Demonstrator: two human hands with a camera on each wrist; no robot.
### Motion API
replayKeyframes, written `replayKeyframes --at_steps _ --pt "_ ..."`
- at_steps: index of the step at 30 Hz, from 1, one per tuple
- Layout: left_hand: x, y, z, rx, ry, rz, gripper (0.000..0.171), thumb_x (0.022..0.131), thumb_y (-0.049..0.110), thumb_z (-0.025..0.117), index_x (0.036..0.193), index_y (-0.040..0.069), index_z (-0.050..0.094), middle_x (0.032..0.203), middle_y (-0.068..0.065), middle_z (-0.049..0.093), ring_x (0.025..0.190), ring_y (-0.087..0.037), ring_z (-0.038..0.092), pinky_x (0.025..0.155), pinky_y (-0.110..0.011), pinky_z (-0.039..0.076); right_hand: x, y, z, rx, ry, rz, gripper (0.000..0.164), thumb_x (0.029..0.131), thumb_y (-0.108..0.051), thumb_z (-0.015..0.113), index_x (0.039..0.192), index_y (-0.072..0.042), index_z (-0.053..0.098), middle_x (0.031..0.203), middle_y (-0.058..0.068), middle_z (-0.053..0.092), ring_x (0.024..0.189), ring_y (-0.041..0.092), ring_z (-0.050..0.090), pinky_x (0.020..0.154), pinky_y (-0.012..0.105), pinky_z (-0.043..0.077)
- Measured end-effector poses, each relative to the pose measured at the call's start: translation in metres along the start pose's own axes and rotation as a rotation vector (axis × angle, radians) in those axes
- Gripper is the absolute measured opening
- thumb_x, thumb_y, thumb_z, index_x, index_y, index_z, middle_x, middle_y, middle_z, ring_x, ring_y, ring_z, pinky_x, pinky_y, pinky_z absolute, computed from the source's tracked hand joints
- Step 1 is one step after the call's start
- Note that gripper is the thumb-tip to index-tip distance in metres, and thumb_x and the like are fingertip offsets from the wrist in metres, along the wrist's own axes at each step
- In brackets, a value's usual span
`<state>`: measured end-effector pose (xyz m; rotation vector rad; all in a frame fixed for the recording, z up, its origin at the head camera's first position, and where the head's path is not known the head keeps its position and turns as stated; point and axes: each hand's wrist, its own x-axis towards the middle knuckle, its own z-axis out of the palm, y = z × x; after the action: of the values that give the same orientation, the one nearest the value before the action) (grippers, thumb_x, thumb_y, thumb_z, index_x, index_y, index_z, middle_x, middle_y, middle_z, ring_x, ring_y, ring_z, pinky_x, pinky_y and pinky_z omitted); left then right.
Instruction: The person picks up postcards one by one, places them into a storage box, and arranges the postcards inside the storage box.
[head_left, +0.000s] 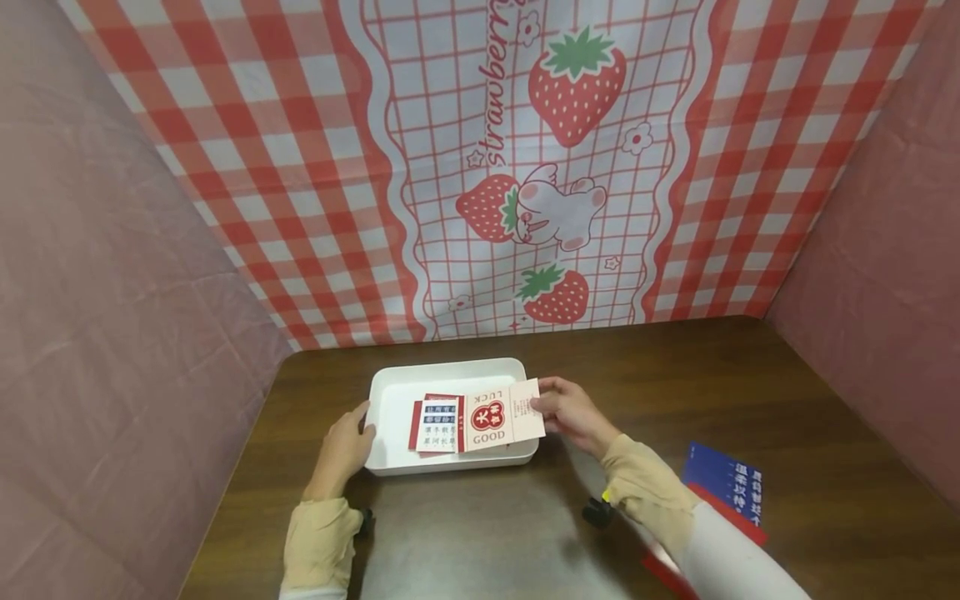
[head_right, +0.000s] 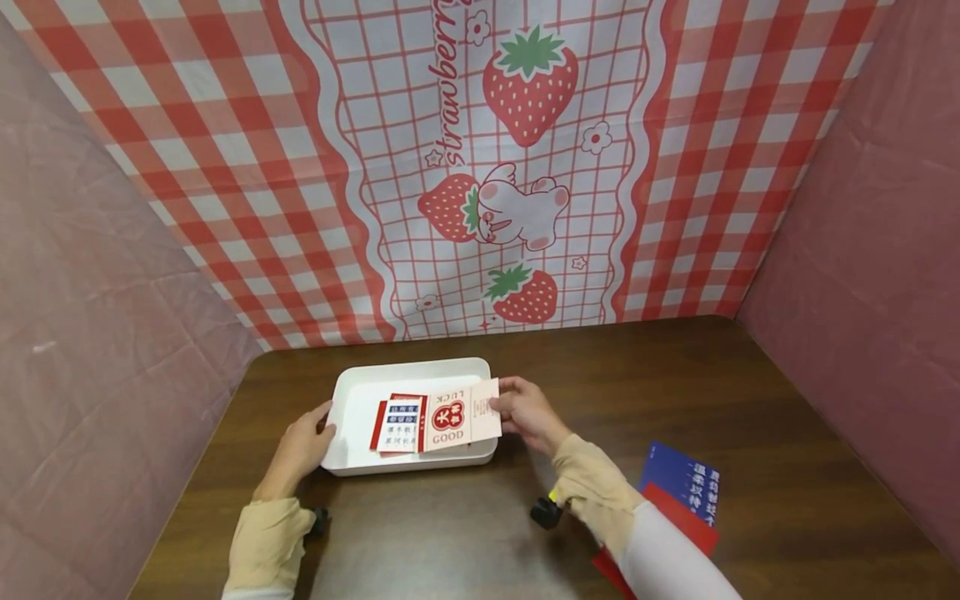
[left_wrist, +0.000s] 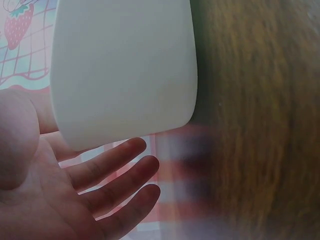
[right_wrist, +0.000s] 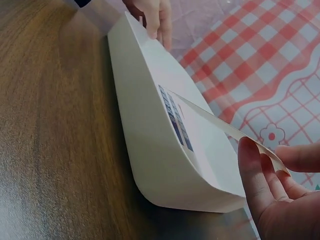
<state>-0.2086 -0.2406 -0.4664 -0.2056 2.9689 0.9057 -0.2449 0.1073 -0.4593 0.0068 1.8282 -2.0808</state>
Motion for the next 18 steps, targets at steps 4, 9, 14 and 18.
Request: replayKeyframes --at_steps 4,9,14,18 --pt "0.000 0.000 0.001 0.002 -0.002 -0.002 0.052 0.095 0.013 0.046 0.145 -0.004 0.041 0.140 -0.033 0.047 0.131 -0.049 0.044 0.109 -0.060 0.036 0.002 0.003 0.005 0.004 -0.019 -0.001 0.043 0.091 0.003 0.051 0.130 0.012 0.035 0.088 0.005 0.063 0.074 0.010 0.065 0.067 0.026 0.059" --pt "-0.001 0.001 0.000 0.002 -0.002 0.000 0.052 0.095 0.013 0.046 0.145 -0.003 0.041 0.141 -0.033 0.046 0.132 -0.049 0.044 0.110 -0.060 0.036 0.004 0.005 0.013 0.009 -0.025 0.006 0.043 0.091 0.004 0.052 0.130 0.012 0.034 0.089 0.005 0.061 0.075 0.010 0.065 0.068 0.026 0.059" --pt "-0.001 0.000 0.000 0.003 -0.001 0.006 0.052 0.095 0.013 0.046 0.144 -0.003 0.041 0.141 -0.033 0.047 0.132 -0.049 0.044 0.110 -0.060 0.035 0.005 0.005 0.019 -0.013 -0.040 0.014 0.050 0.094 0.000 0.051 0.136 0.015 0.029 0.099 0.012 0.061 0.079 0.011 0.065 0.071 0.028 0.060" --pt "0.000 -0.001 0.000 0.000 -0.010 -0.003 0.052 0.096 0.013 0.046 0.145 -0.003 0.041 0.142 -0.033 0.046 0.133 -0.049 0.043 0.110 -0.060 0.035 0.004 0.004 0.024 -0.110 -0.080 0.043 0.060 0.097 -0.010 0.052 0.143 0.016 0.025 0.120 0.026 0.058 0.092 0.017 0.064 0.077 0.030 0.059"
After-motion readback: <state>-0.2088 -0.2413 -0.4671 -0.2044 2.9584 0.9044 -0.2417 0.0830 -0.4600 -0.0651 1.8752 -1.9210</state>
